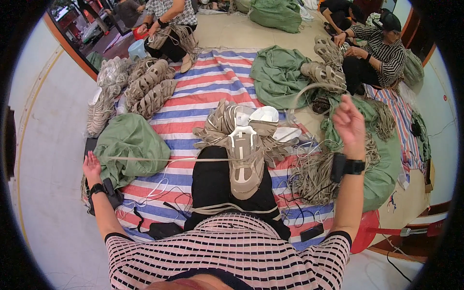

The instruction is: Threading laces or cords through shoe components for assembly.

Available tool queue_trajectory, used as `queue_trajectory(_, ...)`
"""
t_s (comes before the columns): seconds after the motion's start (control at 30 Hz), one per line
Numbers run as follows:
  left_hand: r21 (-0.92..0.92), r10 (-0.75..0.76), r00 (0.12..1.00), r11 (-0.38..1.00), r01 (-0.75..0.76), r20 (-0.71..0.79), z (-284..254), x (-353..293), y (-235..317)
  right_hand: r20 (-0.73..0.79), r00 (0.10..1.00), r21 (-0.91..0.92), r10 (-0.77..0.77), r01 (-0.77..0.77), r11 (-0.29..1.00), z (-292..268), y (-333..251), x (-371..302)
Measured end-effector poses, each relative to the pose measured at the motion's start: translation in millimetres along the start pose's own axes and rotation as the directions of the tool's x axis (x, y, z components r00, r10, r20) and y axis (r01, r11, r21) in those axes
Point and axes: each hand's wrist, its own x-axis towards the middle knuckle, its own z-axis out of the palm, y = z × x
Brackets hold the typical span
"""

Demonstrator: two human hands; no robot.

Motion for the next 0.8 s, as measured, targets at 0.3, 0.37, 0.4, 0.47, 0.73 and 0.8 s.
queue_trajectory(0.3,0.441,0.311,0.93,0.875,-0.2,-0.196,-193.7,24.1,69.3,-0.558,0.798,-0.111,-0.229,0.202,0.973,-265.9,-99.1,-57.5)
queue_trajectory(0.37,0.983,0.591,0.793,-0.001,-0.181,0.147,-209.4,24.0,57.6,-0.613,0.728,-0.167,-0.307,0.261,0.951,-296.9,-131.7,-107.0)
queue_trajectory(0.4,0.956,0.554,0.801,-0.283,-0.074,0.226,-230.5,24.9,49.4,-0.619,0.7,-0.258,-0.357,0.248,0.934,-313.4,-144.8,-119.1)
queue_trajectory(0.47,0.929,0.596,0.765,-0.369,-0.006,0.242,-235.2,18.9,55.7,-0.668,0.682,-0.193,-0.299,0.229,0.954,-324.4,-150.4,-146.7)
queue_trajectory(0.73,0.856,0.566,0.819,-0.466,0.222,0.096,-113.9,-28.9,15.8,-0.813,0.404,-0.298,-0.418,0.328,0.896,-367.4,-206.5,-285.7)
queue_trajectory(0.8,0.836,0.537,0.811,-0.536,0.116,0.232,-119.1,-41.3,42.3,-0.763,0.476,-0.302,-0.437,0.335,0.892,-403.7,-223.0,-283.1)
